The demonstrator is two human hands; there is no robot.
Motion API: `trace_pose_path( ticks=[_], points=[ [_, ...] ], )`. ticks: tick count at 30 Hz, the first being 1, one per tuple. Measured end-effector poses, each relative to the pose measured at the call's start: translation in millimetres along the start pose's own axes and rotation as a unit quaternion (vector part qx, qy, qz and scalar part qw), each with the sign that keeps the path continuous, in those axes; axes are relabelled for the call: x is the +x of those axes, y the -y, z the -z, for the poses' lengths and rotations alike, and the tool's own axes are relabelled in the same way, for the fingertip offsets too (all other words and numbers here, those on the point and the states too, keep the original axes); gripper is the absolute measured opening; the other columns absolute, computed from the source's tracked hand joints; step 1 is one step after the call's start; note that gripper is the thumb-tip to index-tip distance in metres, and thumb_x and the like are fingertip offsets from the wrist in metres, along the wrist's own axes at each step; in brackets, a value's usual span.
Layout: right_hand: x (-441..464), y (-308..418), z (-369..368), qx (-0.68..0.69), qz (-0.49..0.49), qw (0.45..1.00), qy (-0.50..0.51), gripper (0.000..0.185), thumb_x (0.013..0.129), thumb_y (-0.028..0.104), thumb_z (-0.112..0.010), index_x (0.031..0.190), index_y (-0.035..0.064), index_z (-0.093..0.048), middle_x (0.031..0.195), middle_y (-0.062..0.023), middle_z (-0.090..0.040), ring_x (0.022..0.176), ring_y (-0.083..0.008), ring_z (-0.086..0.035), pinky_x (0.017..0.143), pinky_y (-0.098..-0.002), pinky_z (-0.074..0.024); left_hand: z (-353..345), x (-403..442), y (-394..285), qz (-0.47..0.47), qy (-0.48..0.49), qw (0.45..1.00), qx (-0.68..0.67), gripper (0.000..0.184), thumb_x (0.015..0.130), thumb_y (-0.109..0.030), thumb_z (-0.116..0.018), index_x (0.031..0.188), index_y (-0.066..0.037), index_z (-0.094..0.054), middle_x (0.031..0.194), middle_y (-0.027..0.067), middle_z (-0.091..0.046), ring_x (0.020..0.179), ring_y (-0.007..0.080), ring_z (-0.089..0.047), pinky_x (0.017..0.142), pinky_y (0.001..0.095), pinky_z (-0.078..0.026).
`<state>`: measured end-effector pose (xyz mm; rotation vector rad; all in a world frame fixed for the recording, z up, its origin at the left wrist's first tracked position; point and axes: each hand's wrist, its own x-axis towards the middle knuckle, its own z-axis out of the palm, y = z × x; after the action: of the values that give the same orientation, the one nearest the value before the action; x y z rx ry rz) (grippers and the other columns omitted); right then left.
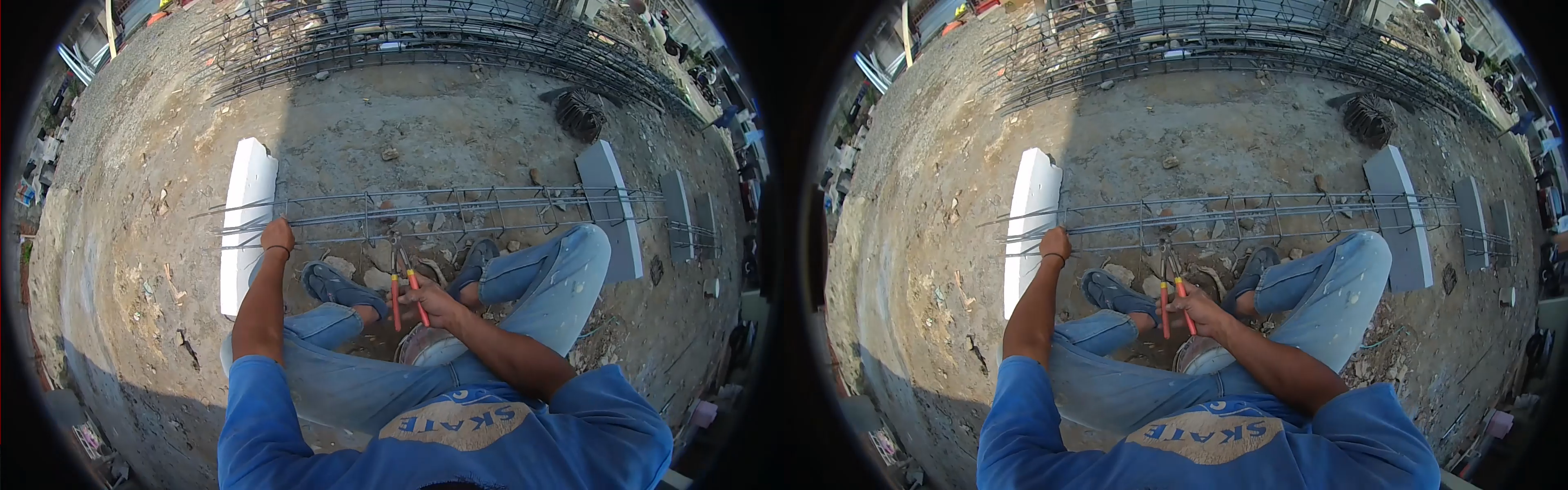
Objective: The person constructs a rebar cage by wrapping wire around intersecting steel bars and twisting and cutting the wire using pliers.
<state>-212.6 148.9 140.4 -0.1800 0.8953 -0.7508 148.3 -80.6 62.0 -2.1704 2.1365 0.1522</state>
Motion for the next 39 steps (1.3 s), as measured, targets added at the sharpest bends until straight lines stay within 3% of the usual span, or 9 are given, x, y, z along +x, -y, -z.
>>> trace_pose_path(
  ticks=[6, 10, 15, 18, 22, 24, 26, 31, 39],
  points=[
    [11.8, 46.0, 14.2, -0.212, 0.100, 0.961, -0.145, 0.031, 0.090, 0.005, -0.069, 0.119, 0.0051, -0.059, 0.095, -0.0164, -0.069, 0.089, -0.0266, -0.068, 0.065, -0.0423, -0.0547, 4.1, -4.3, -6.8, 0.043, 0.006, 0.999, 0.006, 0.027, 0.100, -0.020, -0.050, 0.111, -0.006, -0.071, 0.104, 0.0223, -0.073, 0.098, 0.0396, -0.071, 0.083, 0.0506, -0.058],
    [18.5, 114.9, 41.3, -0.473, 0.193, 0.769, -0.384, 0.035, 0.083, 0.025, -0.078, 0.106, 0.0003, -0.067, 0.107, -0.0218, -0.070, 0.102, -0.0367, -0.069, 0.088, -0.0484, -0.0534, 30.7, -32.5, -33.8, 0.115, -0.118, 0.986, -0.008, 0.023, 0.094, -0.024, -0.065, 0.110, -0.009, -0.073, 0.109, 0.0193, -0.074, 0.102, 0.0386, -0.071, 0.087, 0.0492, -0.057],
    [37.4, 159.9, 115.1, -0.556, 0.210, 0.659, -0.461, 0.043, 0.091, 0.018, -0.064, 0.128, -0.0024, -0.058, 0.119, -0.0258, -0.066, 0.113, -0.0418, -0.064, 0.093, -0.0514, -0.0531, 48.9, -16.0, -43.7, 0.012, 0.034, 0.996, -0.082, 0.035, 0.084, -0.030, -0.078, 0.111, -0.007, -0.077, 0.108, 0.0213, -0.074, 0.102, 0.0383, -0.071, 0.089, 0.0464, -0.056],
    [14.0, 156.8, 127.6, -0.621, 0.207, 0.602, -0.457, 0.061, 0.097, 0.016, -0.052, 0.151, -0.0070, -0.035, 0.133, -0.0272, -0.059, 0.124, -0.0453, -0.056, 0.095, -0.0527, -0.0537, 12.3, -11.1, -23.8, 0.010, -0.033, 0.991, -0.131, 0.029, 0.083, -0.026, -0.076, 0.102, -0.004, -0.079, 0.099, 0.0246, -0.074, 0.099, 0.0422, -0.071, 0.090, 0.0468, -0.055],
    [27.1, 120.1, 139.6, -0.612, 0.206, 0.555, -0.525, 0.045, 0.096, 0.015, -0.051, 0.138, -0.0018, -0.052, 0.125, -0.0187, -0.060, 0.121, -0.0346, -0.056, 0.094, -0.0399, -0.0557, -4.7, -7.8, -11.3, 0.129, -0.058, 0.970, -0.197, 0.035, 0.084, -0.024, -0.072, 0.103, 0.004, -0.076, 0.107, 0.0273, -0.072, 0.100, 0.0422, -0.070, 0.092, 0.0464, -0.053],
    [47.1, 108.2, 149.9, -0.644, 0.233, 0.484, -0.545, 0.045, 0.096, 0.015, -0.052, 0.137, -0.0011, -0.053, 0.116, -0.0173, -0.061, 0.118, -0.0322, -0.057, 0.089, -0.0409, -0.0569, -19.6, 12.6, 1.1, 0.075, -0.048, 0.977, -0.194, 0.033, 0.086, -0.023, -0.066, 0.102, 0.004, -0.076, 0.098, 0.0253, -0.074, 0.095, 0.0408, -0.072, 0.089, 0.0466, -0.054],
    [37.4, 111.8, 144.3, -0.648, 0.254, 0.472, -0.541, 0.046, 0.095, 0.016, -0.053, 0.137, -0.0015, -0.053, 0.113, -0.0167, -0.061, 0.115, -0.0314, -0.057, 0.086, -0.0416, -0.0567, -11.6, 14.8, -14.9, 0.117, -0.014, 0.952, -0.284, 0.030, 0.088, -0.020, -0.063, 0.098, 0.004, -0.076, 0.091, 0.0248, -0.074, 0.088, 0.0402, -0.072, 0.083, 0.0458, -0.055],
    [45.2, 116.8, 141.4, -0.640, 0.321, 0.471, -0.515, 0.051, 0.094, 0.015, -0.054, 0.141, -0.0020, -0.048, 0.110, -0.0172, -0.060, 0.110, -0.0337, -0.056, 0.086, -0.0431, -0.0545, -10.5, 41.3, -49.6, 0.149, -0.215, 0.871, -0.416, 0.023, 0.094, -0.012, -0.057, 0.087, 0.004, -0.071, 0.076, 0.0171, -0.070, 0.069, 0.0313, -0.067, 0.069, 0.0444, -0.053],
    [51.0, 112.0, 142.2, -0.621, 0.307, 0.454, -0.560, 0.037, 0.090, 0.020, -0.058, 0.121, -0.0002, -0.063, 0.116, -0.0137, -0.059, 0.115, -0.0337, -0.053, 0.082, -0.0546, -0.0462, 121.8, 0.5, -180.3, -0.007, -0.012, 0.738, -0.674, 0.019, 0.105, -0.018, -0.055, 0.103, -0.002, -0.065, 0.069, 0.0025, -0.059, 0.057, 0.0071, -0.053, 0.050, 0.0216, -0.041]
  ],
)
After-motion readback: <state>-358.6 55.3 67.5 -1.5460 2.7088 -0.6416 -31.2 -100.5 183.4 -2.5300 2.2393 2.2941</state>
